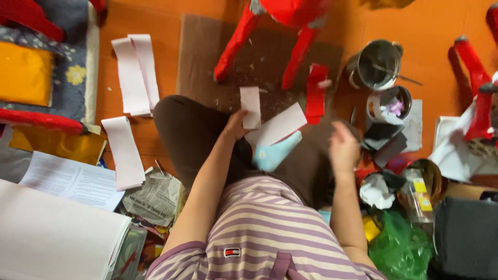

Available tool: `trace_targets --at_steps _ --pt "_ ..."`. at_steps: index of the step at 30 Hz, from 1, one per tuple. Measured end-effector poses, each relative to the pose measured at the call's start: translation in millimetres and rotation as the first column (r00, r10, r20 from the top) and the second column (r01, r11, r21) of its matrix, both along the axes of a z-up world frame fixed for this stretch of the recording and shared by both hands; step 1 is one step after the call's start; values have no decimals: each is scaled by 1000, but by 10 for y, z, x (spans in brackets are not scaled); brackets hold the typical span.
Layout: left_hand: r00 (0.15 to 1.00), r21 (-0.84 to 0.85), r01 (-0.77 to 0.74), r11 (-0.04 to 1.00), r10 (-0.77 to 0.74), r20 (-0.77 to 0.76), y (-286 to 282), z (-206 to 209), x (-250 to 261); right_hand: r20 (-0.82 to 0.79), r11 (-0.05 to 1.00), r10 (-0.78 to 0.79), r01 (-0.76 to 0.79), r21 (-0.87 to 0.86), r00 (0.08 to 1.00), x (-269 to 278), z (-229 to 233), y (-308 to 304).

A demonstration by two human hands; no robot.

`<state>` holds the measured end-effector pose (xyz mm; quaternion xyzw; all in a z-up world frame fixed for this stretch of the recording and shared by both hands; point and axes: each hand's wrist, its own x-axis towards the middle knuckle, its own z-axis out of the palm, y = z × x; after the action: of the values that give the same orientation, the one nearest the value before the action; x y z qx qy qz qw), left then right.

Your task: Applying paper strips to a red paper mache animal structure

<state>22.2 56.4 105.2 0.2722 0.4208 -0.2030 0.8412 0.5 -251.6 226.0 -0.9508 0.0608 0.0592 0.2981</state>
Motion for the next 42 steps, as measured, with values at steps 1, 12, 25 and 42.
trace_targets --at_steps 1,12,25,42 --pt "1000 -27 -7 1000 7 9 -31 -136 4 190 998 -52 57 -17 980 210 -43 -207" --pt "893 -186 72 980 20 449 66 -106 -94 342 892 114 55 -448 933 1739 -712 -1081" --pt "852 -342 151 928 53 520 -40 276 -281 647 764 576 -610 -210 500 240 67 1370" --pt "387 525 -239 817 -416 823 439 1821 -101 614 568 120 -562 602 780 420 1797 1150"
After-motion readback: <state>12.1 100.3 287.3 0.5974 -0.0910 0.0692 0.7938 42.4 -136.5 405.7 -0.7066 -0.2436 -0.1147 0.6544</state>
